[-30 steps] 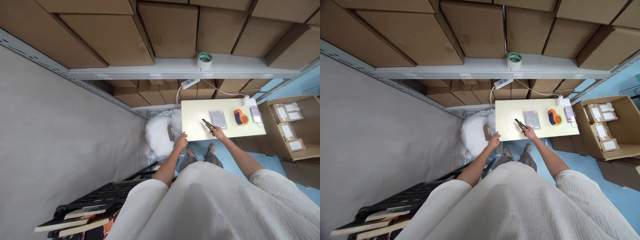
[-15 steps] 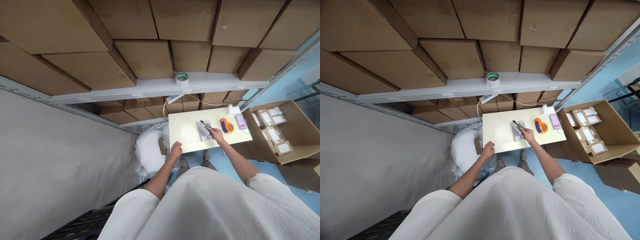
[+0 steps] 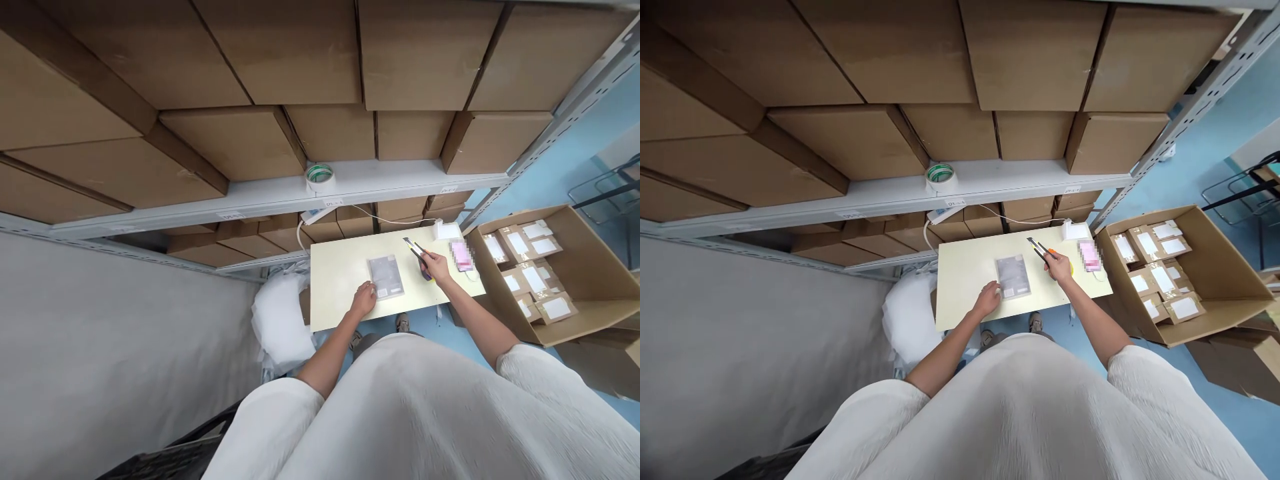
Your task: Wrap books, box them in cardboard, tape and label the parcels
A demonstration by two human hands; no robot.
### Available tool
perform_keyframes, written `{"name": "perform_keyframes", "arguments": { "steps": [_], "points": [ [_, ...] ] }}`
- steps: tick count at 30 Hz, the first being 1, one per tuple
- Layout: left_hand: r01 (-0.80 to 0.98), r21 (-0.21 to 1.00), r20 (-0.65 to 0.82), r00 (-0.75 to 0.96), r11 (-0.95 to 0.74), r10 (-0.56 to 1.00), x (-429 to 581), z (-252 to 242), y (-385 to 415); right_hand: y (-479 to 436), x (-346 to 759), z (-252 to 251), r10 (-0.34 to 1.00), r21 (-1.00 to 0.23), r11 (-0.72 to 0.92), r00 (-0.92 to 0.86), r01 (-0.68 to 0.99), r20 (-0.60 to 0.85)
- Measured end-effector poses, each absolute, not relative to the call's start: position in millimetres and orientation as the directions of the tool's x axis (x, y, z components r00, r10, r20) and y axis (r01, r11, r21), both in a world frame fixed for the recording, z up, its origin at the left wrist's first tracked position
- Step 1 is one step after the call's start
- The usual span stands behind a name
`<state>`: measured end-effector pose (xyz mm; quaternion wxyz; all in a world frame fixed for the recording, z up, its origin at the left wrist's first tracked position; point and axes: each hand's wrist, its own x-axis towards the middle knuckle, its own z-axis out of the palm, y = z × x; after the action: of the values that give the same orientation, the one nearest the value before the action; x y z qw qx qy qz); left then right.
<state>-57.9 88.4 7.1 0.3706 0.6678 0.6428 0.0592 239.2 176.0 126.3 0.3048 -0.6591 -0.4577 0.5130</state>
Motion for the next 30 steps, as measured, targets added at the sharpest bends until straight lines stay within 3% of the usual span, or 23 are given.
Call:
{"name": "perform_keyframes", "arguments": {
  "steps": [3,5,10,16,19,22,26,30],
  "points": [
    [0.817,0.569,-0.399,0.170,0.098,0.901,-40,7,95,185,254,136,0.915,-0.906,-0.403,0.028,0.133,-0.403],
    [0.817,0.568,-0.398,0.168,0.099,0.902,-31,6,97,191,261,144,0.918,-0.915,-0.387,-0.044,0.113,-0.394],
    [0.815,0.564,-0.404,0.134,0.131,0.905,-10,4,102,214,278,165,0.942,-0.946,-0.285,-0.137,0.157,-0.307],
    [0.811,0.566,-0.393,0.108,0.148,0.913,4,3,106,270,291,196,0.986,-0.963,-0.005,-0.158,0.268,-0.049],
    [0.814,0.557,-0.400,0.091,0.164,0.912,6,2,107,308,291,214,0.961,-0.854,0.264,-0.195,0.448,0.194],
    [0.810,0.554,-0.406,0.061,0.193,0.912,5,0,105,347,285,228,0.881,-0.636,0.472,-0.295,0.610,0.371],
    [0.803,0.552,-0.399,0.017,0.226,0.917,2,-2,100,390,274,237,0.830,-0.416,0.545,-0.397,0.728,0.392],
    [0.802,0.543,-0.404,-0.012,0.250,0.915,-3,-1,94,419,266,236,0.823,-0.352,0.547,-0.411,0.759,0.393]
  ]
}}
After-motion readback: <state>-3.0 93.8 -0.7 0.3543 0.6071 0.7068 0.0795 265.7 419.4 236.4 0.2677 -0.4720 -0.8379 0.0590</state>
